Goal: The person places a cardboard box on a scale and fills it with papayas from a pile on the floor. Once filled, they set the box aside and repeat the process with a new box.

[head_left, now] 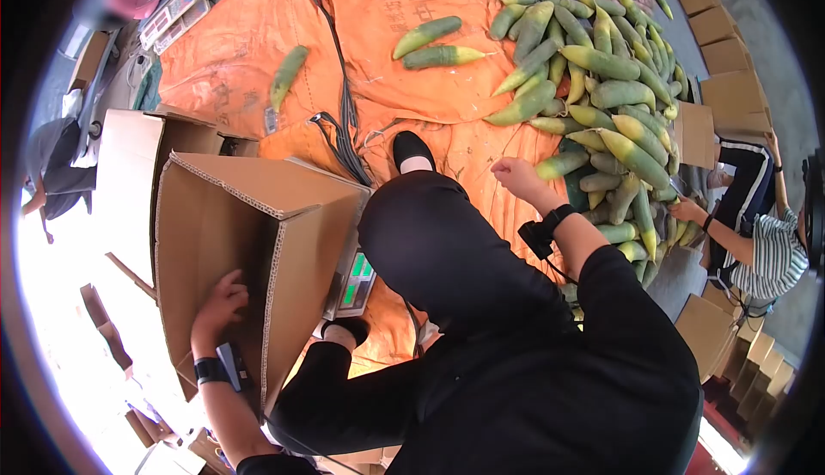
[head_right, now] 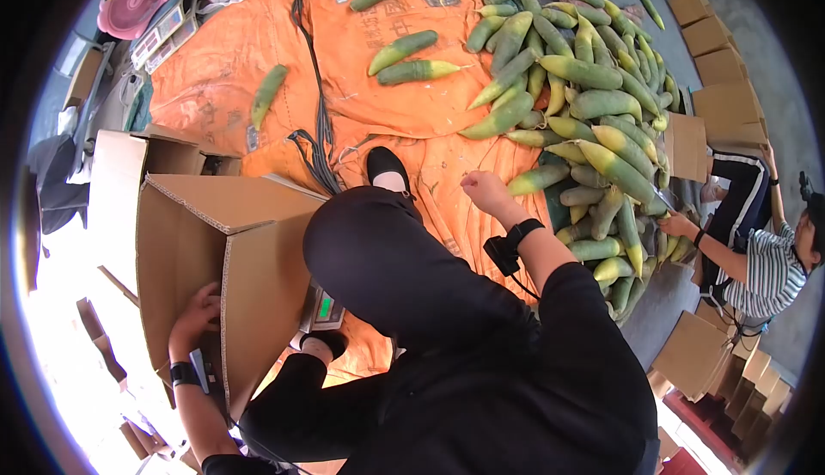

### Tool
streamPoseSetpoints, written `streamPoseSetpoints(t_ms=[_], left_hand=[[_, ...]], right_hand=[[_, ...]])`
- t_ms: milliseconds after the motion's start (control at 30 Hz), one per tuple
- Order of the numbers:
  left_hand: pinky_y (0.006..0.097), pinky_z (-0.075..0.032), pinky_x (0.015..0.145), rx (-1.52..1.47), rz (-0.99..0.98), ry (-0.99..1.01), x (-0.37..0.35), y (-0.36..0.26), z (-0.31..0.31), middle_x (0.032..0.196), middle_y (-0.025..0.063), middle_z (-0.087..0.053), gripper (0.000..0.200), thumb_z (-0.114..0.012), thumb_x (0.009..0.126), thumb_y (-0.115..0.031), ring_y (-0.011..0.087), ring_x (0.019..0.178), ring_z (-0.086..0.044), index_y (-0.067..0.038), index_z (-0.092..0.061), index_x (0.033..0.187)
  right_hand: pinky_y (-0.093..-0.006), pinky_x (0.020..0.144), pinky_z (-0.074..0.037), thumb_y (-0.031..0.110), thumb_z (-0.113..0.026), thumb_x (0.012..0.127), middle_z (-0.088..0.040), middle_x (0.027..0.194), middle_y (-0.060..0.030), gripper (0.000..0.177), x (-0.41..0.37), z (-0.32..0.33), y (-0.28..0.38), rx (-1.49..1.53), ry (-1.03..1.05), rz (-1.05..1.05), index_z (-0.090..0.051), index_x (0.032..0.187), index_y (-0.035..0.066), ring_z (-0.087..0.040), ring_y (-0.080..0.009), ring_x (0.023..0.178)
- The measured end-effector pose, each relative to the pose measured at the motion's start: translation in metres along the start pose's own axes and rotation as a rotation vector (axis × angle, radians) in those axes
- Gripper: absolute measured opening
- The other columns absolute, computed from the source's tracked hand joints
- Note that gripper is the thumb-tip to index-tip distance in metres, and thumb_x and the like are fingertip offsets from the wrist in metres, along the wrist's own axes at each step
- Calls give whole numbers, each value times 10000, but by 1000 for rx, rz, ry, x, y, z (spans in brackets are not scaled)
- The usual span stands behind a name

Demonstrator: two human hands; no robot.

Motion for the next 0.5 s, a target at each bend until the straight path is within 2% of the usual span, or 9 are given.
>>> streamPoseSetpoints(t_ms=[67,100,167,200,267,300,400,433,500], left_hand=[[301,-518,718,-53,-28,-41,-16,-12,12,1217,112,-542,588,-570,854,-138,174,988,-567,-90,-360,1401],[294,-516,719,-114,-66,-88,-24,-18,18,1218,106,-543,572,-559,861,-128,171,974,-570,-96,-367,1399],[276,-508,723,-150,-81,-139,-54,-40,20,1213,94,-546,538,-537,873,-107,158,968,-570,-100,-389,1389],[269,-505,719,-106,-89,-181,-68,-47,22,1210,90,-548,526,-532,874,-99,155,970,-569,-98,-400,1384],[260,-495,731,-83,-124,-227,-85,-43,27,1192,86,-553,493,-523,875,-84,149,980,-566,-80,-432,1360],[260,-495,731,-81,-115,-233,-94,-43,23,1192,86,-553,493,-523,875,-84,149,980,-566,-80,-432,1360],[258,-486,759,-55,-171,-361,-120,-48,0,1163,91,-565,470,-518,874,-74,150,979,-565,-65,-452,1339],[258,-480,780,-99,-236,-361,-123,-45,-11,1146,92,-573,463,-524,869,-63,150,977,-566,-56,-462,1328],[261,-466,839,-180,-305,-392,-128,-41,-36,1113,81,-590,450,-558,854,-28,148,975,-573,-25,-488,1298]], right_hand=[[-375,804,-495,166,-612,812,-672,937,-160,216,-5,-7,-34,-147,49,-131,-665,978,38,-638,-304,904],[-375,804,-495,166,-612,812,-672,937,-160,216,-7,-11,-54,-141,53,-136,-665,978,38,-638,-304,904],[-335,672,-509,142,-629,818,-650,827,-109,320,-9,-13,-96,-258,-129,-145,-602,1129,74,-637,-216,769],[-335,672,-509,142,-629,818,-650,827,-109,320,-9,-11,-112,-252,-122,-147,-602,1129,74,-637,-216,769],[-330,720,-509,191,-647,814,-640,889,-113,472,-7,-5,-137,-194,-316,-428,-504,1259,129,-631,-234,815],[-330,720,-509,191,-647,814,-640,889,-113,472,-8,-3,-140,-190,-306,-426,-504,1259,129,-631,-234,815],[-401,726,-509,306,-629,843,-581,999,-60,617,-11,11,-133,320,-180,-695,-352,1394,268,-563,-206,758],[-401,726,-509,306,-629,843,-581,999,-60,617,-10,16,-124,318,-165,-684,-352,1394,268,-563,-206,758],[-445,698,-503,292,-609,860,-552,915,-29,671,-9,16,-106,210,-164,-671,-267,1436,334,-528,-205,732]])
Point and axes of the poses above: each hand's wrist, its own x-axis towards the middle knuckle, its own z-axis out of the back of the hand, y = z × x, the point moved 1 cm from there along x, towards the middle knuckle
